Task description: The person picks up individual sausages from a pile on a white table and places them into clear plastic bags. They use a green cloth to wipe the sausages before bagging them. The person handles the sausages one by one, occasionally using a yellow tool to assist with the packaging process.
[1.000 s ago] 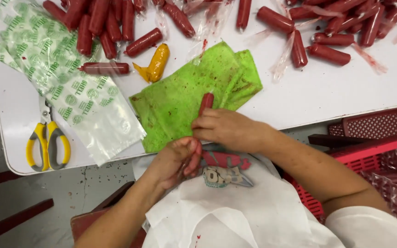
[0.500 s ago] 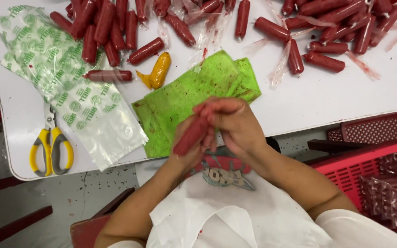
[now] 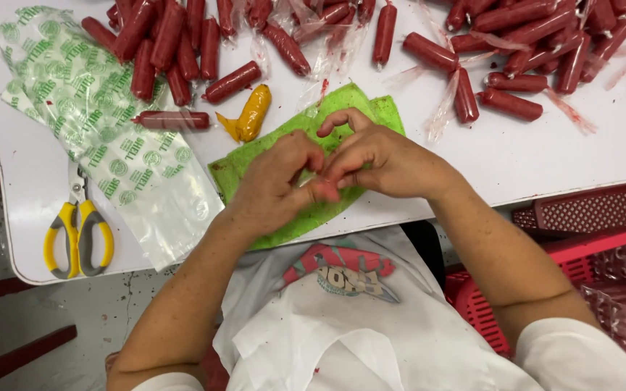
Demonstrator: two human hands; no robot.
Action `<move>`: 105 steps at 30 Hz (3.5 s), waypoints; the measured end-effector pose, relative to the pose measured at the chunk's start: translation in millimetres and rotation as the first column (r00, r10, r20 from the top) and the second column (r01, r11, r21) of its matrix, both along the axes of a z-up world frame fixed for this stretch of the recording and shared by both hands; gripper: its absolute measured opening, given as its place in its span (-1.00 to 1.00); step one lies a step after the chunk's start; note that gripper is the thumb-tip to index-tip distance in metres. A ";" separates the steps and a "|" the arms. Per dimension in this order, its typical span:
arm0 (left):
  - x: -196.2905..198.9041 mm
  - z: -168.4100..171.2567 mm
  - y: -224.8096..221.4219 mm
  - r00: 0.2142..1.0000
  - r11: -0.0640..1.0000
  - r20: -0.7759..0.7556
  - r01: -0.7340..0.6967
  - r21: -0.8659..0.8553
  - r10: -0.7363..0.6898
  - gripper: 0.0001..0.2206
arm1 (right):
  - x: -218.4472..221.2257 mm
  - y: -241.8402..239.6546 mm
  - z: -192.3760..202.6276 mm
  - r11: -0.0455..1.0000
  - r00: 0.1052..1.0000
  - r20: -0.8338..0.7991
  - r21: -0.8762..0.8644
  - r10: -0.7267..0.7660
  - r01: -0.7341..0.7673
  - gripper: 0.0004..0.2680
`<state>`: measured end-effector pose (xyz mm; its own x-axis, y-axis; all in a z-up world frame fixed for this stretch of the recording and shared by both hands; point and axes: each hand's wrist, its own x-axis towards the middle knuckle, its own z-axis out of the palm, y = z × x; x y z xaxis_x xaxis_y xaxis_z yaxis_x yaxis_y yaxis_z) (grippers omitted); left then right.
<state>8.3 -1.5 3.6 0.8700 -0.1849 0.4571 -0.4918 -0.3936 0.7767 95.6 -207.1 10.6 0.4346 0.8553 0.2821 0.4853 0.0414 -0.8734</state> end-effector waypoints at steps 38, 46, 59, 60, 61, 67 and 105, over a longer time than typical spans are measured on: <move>156.6 26.2 -10.8 0.604 0.813 -0.569 -0.262 0.520 0.559 -0.29 | 145.4 -177.0 64.5 0.562 0.235 0.752 0.211 -0.616 0.800 -0.71; 28.4 -16.8 -20.3 0.859 0.902 -0.505 -0.145 -0.406 -0.089 -0.53 | -2.1 -12.0 -16.8 0.942 0.809 -0.542 0.086 -0.229 0.324 -0.55; 33.9 18.2 -43.6 0.989 0.904 0.050 0.145 -0.402 -0.137 -0.75 | -18.5 -0.9 -41.5 0.971 0.969 -0.185 0.144 -0.165 0.193 -0.78; 31.2 23.9 -46.9 0.988 0.901 0.054 0.152 -0.407 -0.142 -0.75 | -21.6 -1.7 -29.5 0.970 0.968 -0.181 0.139 -0.172 0.198 -0.78; 26.9 29.6 -49.4 0.982 0.812 0.001 0.157 -0.562 -0.189 -0.72 | -25.8 -1.4 -18.3 0.962 0.964 -0.214 0.184 -0.160 0.200 -0.82; -11.8 38.7 -32.2 0.986 0.884 0.093 0.165 -0.438 -0.138 -0.76 | -33.0 -13.0 -8.1 0.975 0.964 0.193 0.161 -0.183 0.153 -0.79; -6.9 -64.6 -50.8 0.786 0.232 -0.447 -0.383 -0.894 -0.427 -0.80 | -49.2 37.5 -42.4 0.570 0.628 -0.615 0.327 -0.477 0.754 -0.98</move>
